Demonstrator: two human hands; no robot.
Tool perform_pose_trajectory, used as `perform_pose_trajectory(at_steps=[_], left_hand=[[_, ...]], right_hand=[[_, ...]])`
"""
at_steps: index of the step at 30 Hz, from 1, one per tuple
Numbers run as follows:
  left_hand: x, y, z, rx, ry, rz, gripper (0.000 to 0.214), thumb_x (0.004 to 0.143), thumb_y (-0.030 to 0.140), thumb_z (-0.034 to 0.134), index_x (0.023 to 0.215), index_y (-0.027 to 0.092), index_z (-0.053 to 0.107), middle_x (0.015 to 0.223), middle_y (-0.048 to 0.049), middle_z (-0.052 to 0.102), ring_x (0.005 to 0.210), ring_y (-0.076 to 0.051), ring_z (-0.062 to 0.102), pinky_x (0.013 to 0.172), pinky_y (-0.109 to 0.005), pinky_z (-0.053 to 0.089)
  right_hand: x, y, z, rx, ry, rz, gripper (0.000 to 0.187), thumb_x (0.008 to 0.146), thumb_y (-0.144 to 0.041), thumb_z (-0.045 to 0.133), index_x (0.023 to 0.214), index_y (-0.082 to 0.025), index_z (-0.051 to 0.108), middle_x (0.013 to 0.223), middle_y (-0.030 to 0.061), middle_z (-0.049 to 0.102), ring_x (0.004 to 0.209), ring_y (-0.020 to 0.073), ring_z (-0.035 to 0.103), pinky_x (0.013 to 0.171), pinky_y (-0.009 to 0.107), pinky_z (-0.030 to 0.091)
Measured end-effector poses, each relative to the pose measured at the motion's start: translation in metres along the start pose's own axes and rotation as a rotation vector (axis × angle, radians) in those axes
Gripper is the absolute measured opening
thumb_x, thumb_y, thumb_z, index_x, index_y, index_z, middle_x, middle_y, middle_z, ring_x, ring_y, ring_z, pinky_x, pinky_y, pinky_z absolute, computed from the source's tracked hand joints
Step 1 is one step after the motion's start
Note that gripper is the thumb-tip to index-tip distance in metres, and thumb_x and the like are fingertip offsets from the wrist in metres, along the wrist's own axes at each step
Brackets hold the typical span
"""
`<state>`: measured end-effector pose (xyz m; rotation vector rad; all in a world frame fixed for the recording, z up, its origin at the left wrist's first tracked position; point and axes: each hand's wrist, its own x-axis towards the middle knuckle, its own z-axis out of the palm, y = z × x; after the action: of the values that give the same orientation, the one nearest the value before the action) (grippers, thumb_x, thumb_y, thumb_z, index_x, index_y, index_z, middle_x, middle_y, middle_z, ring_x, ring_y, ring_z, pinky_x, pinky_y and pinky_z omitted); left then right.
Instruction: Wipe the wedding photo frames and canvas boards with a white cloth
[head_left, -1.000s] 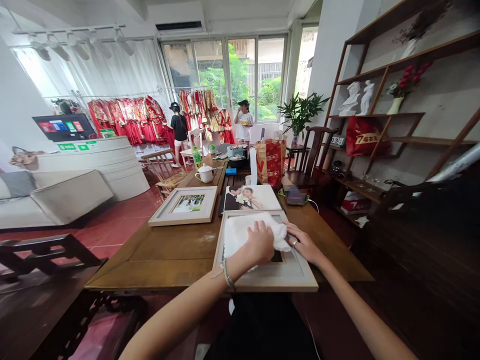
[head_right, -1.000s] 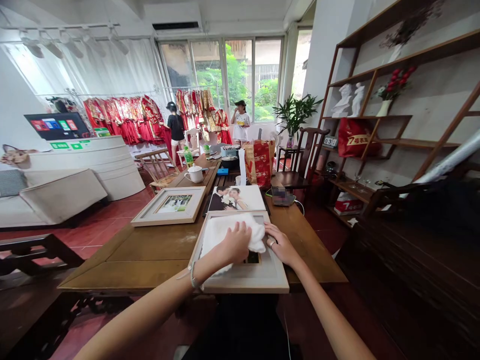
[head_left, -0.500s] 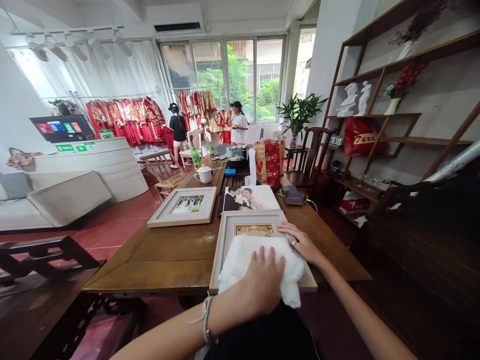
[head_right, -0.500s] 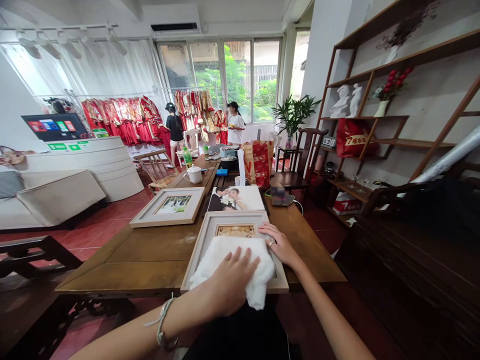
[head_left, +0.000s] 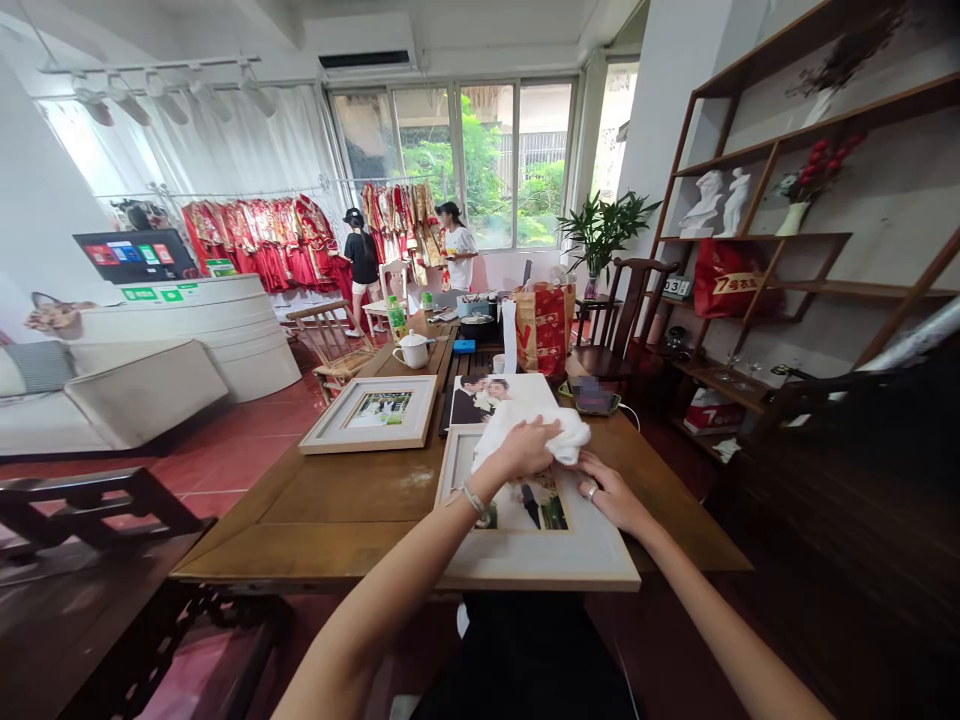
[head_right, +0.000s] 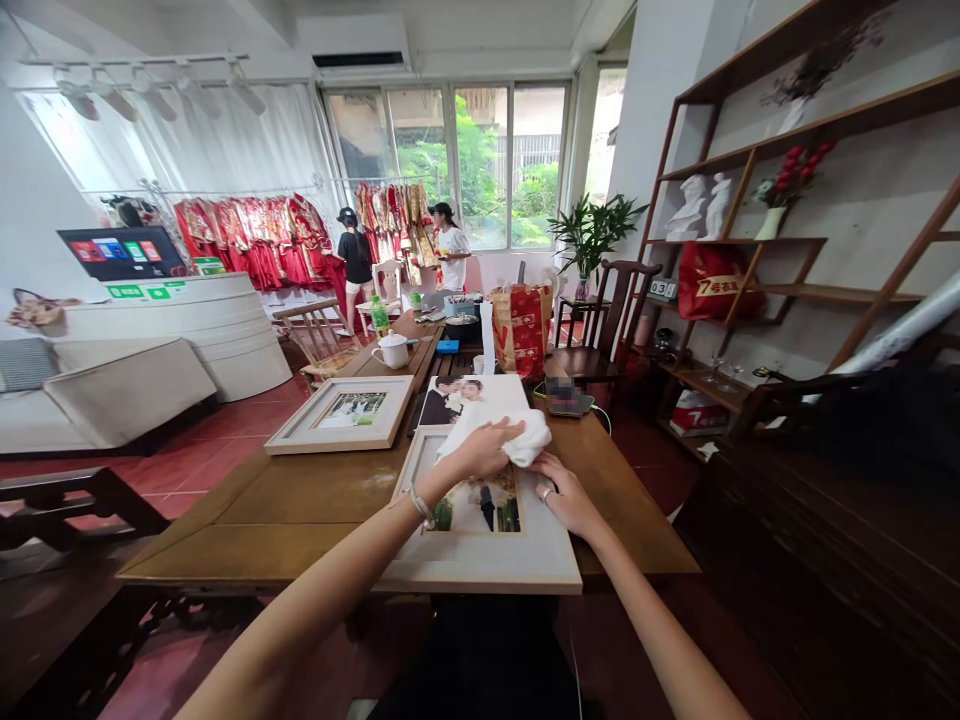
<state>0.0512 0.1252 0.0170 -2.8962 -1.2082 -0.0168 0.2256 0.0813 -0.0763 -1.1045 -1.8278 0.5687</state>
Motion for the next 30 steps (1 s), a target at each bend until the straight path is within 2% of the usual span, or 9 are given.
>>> perform_pose_trajectory(at_steps=[4,7,11,14,17,21,24,27,30], left_hand=[[0.004,0.021,-0.006,0.027,-0.024,-0.049,0.042,0.084,0.017,0.043,0.126,0.017,0.044,0.125,-0.0101,0.052,0.118,-0.025,0.044,0.093,-0.036,0.038],[-0.016,0.021,-0.009,0.074,-0.049,-0.135,0.036,0.082,0.014,0.047,0.118,0.017,0.051,0.121,-0.013,0.053,0.115,-0.031,0.046,0.088,-0.045,0.04],[-0.067,0.0,-0.012,0.128,-0.096,-0.237,0.049,0.075,0.007,0.052,0.123,0.018,0.047,0.125,-0.0159,0.05,0.117,-0.036,0.042,0.086,-0.054,0.039],[-0.113,-0.003,-0.014,0.141,-0.126,-0.24,0.06,0.069,0.004,0.053,0.127,0.021,0.045,0.131,-0.0126,0.047,0.12,-0.035,0.039,0.092,-0.054,0.036],[-0.157,0.019,-0.015,0.091,-0.198,-0.188,0.072,0.064,0.004,0.052,0.132,0.023,0.041,0.136,-0.0084,0.043,0.124,-0.032,0.036,0.096,-0.048,0.035],[-0.194,0.051,-0.015,-0.009,-0.344,-0.259,0.092,0.056,0.004,0.052,0.142,0.021,0.023,0.146,-0.0078,0.025,0.13,-0.036,0.026,0.096,-0.052,0.035],[-0.198,0.047,-0.01,-0.051,-0.213,-0.265,0.087,0.057,0.008,0.051,0.139,0.023,0.029,0.145,-0.0035,0.03,0.131,-0.031,0.026,0.098,-0.048,0.032],[-0.186,0.022,0.001,-0.064,-0.005,-0.295,0.08,0.057,0.01,0.049,0.135,0.02,0.037,0.141,-0.004,0.037,0.131,-0.024,0.028,0.101,-0.04,0.029],[-0.166,-0.008,0.01,-0.057,0.129,-0.332,0.078,0.057,0.011,0.049,0.134,0.016,0.038,0.14,-0.0072,0.038,0.13,-0.02,0.029,0.103,-0.035,0.026]], right_hand=[[0.0,0.002,0.0,-0.02,-0.012,0.02,0.043,0.064,-0.013,0.046,0.101,-0.02,0.067,0.124,0.0081,0.057,0.119,0.0274,0.047,0.103,0.047,0.031],[0.0,0.005,-0.001,-0.016,-0.031,0.005,0.042,0.065,-0.012,0.047,0.1,-0.02,0.067,0.121,0.0086,0.059,0.121,0.0274,0.045,0.104,0.048,0.031],[-0.001,0.005,-0.002,0.016,-0.04,0.003,0.043,0.067,-0.011,0.046,0.103,-0.022,0.066,0.119,0.0075,0.061,0.125,0.0254,0.042,0.106,0.049,0.027],[-0.002,0.003,-0.001,0.024,-0.038,-0.001,0.045,0.066,-0.009,0.046,0.104,-0.023,0.066,0.12,0.0065,0.061,0.126,0.0243,0.041,0.107,0.05,0.026],[-0.003,0.001,-0.001,0.018,-0.035,0.0,0.046,0.066,-0.008,0.045,0.105,-0.023,0.065,0.12,0.0063,0.06,0.126,0.0239,0.041,0.108,0.049,0.026],[-0.004,0.0,-0.001,0.017,-0.033,0.005,0.044,0.067,-0.009,0.046,0.104,-0.024,0.066,0.12,0.006,0.06,0.125,0.0242,0.041,0.108,0.049,0.026],[-0.004,0.0,-0.002,0.018,-0.034,-0.001,0.043,0.068,-0.01,0.046,0.104,-0.023,0.066,0.12,0.0067,0.06,0.125,0.0244,0.041,0.107,0.049,0.027],[-0.005,-0.001,-0.002,0.008,-0.039,0.005,0.044,0.067,-0.009,0.046,0.104,-0.023,0.066,0.12,0.007,0.06,0.126,0.0244,0.04,0.108,0.049,0.026],[-0.004,-0.002,-0.002,0.0,-0.04,0.009,0.045,0.067,-0.008,0.045,0.104,-0.023,0.066,0.12,0.0066,0.06,0.126,0.0242,0.04,0.108,0.05,0.025]])
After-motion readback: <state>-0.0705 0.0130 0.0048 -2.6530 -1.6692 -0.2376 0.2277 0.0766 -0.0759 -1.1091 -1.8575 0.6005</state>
